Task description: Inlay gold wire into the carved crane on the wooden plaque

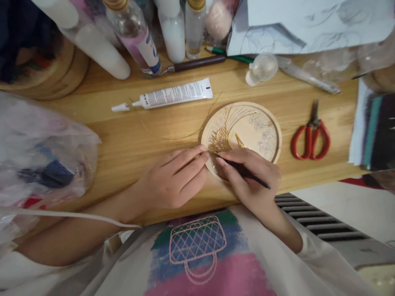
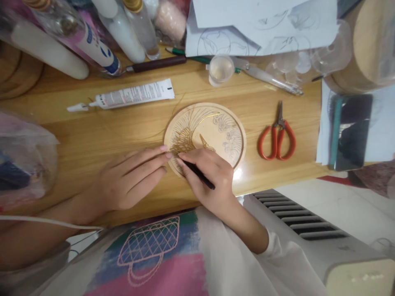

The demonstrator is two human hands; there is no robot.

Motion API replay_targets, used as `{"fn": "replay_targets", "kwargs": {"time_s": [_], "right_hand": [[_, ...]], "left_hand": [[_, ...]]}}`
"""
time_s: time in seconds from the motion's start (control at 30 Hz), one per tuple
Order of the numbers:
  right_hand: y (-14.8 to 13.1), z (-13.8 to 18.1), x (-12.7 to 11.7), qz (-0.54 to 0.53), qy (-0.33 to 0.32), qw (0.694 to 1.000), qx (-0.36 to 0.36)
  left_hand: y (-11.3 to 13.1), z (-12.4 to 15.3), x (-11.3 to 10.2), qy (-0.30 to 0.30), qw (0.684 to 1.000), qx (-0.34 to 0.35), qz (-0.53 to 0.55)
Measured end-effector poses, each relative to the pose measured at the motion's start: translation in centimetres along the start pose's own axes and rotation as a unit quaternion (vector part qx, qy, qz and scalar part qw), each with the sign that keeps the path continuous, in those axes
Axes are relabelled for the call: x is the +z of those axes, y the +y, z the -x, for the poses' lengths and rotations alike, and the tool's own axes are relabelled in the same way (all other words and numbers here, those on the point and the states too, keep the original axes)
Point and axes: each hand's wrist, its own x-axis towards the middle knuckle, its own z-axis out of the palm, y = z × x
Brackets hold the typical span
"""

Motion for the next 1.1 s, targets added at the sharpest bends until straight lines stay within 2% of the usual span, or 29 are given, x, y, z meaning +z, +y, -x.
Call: {"fn": "replay_targets", "kwargs": {"time_s": [0.23, 0.83, 1.0, 1.1], "right_hand": [[0.1, -0.2, -0.1, -0.021, -0.024, 0.999, -0.008], [-0.1, -0.3, 0.0, -0.005, -0.016, 1.0, -0.001], [-0.1, -0.2, -0.1, -0.006, -0.012, 1.0, -0.002], [-0.1, -0.2, -0.1, -0.002, -0.014, 1.0, -0.002]], "left_hand": [[0.0, 0.2, 0.3, 0.014, 1.0, 0.003, 0.0], [0.0, 0.0, 0.4, 0.009, 1.0, 0.002, 0.002], [0.1, 0.5, 0.9, 0.029, 1.0, -0.008, 0.004], [0.2, 0.7, 1.1, 0.013, 1.0, -0.006, 0.014]]}}
